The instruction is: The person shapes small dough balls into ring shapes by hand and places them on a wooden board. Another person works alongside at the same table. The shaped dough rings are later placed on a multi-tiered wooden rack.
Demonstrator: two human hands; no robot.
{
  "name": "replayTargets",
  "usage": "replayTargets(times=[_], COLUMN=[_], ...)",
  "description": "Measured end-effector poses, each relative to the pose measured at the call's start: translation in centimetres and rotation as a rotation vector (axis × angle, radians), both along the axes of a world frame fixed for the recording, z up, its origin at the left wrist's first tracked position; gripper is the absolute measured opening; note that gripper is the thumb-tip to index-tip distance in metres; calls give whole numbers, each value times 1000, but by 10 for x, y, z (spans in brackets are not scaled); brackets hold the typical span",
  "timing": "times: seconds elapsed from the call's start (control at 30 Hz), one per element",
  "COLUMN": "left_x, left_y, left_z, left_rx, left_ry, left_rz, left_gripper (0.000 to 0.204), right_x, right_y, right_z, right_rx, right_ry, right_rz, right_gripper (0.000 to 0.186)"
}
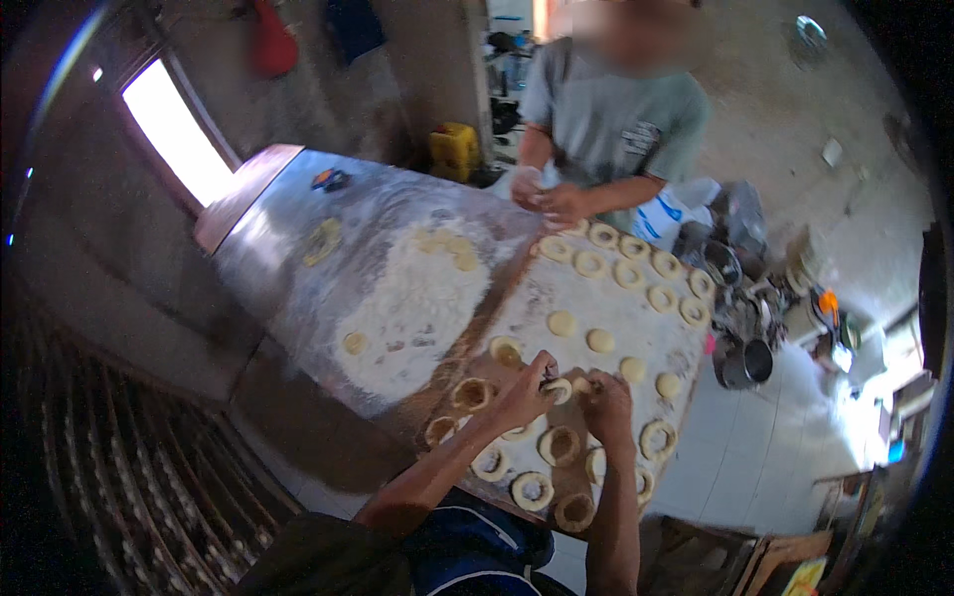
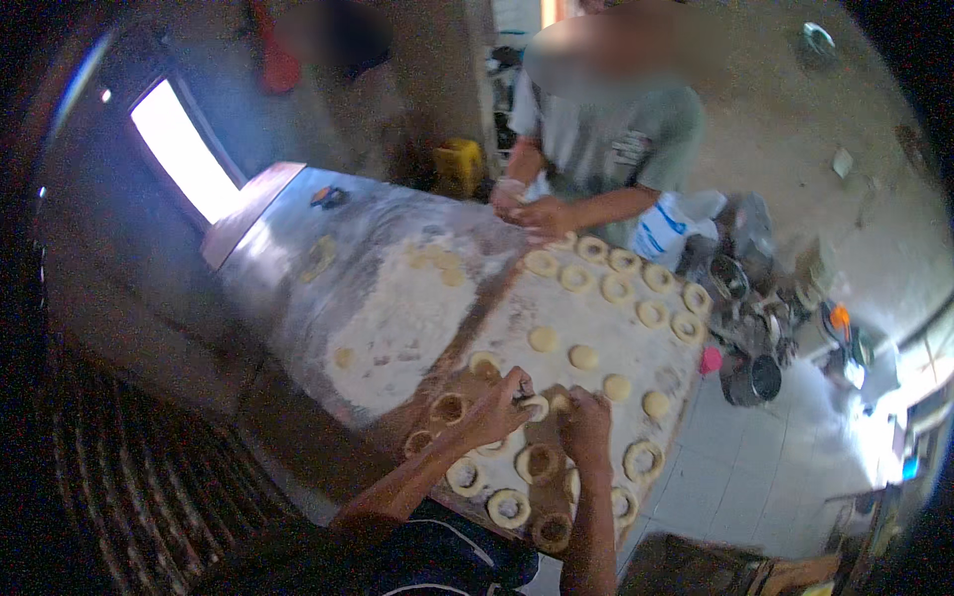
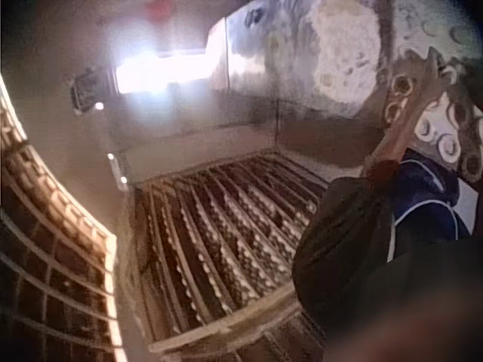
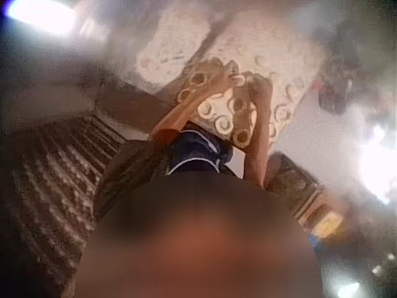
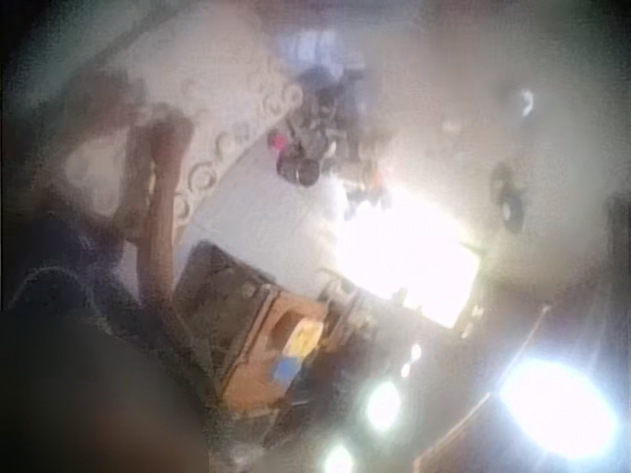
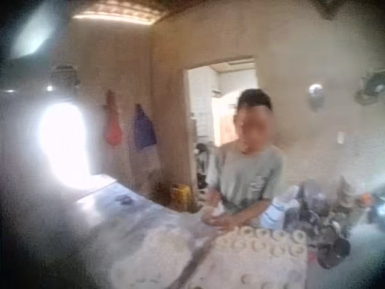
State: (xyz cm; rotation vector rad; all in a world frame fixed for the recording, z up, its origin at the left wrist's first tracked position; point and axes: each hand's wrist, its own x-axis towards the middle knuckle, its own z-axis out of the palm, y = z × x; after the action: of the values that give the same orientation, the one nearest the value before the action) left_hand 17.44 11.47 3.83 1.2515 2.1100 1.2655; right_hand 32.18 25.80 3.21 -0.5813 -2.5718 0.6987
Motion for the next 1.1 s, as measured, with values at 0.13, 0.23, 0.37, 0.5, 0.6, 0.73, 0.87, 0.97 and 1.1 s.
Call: replayTargets(times=[0.13,0.23,0.37,0.5,0.6,0.73,0.87,0.97,1.1], left_x=[-56,-125,-184,-183,-176,-179,-201,-231,-257], left_y=[-74,-143,-197,-222,-242,-269,-274,-256,-239], left_z=[2,-4,-23,-46,-55,-54,-48,-45,-37], left_rx=[186,4,-278,-312,-185,-71,51,194,306], left_ry=[-15,159,106,366,285,187,21,-185,-586], left_rz=[201,553,627,678,678,589,652,768,536], left_gripper=[34,35,39,36,33,30,26,27,28], right_x=[-10,-42,-124,-234,-317,-392,-400,-379,-347], right_y=[-13,-40,-84,-137,-172,-207,-221,-225,-235], right_z=[17,30,35,12,-16,-47,-51,-38,-18], right_rx=[-379,-526,-424,-111,-312,-309,-95,-389,-774], right_ry=[-26,65,104,21,-34,-90,-216,-156,-19], right_rz=[-122,-56,152,264,238,219,155,175,135], right_gripper=[26,31,30,29,27,24,25,22,24])
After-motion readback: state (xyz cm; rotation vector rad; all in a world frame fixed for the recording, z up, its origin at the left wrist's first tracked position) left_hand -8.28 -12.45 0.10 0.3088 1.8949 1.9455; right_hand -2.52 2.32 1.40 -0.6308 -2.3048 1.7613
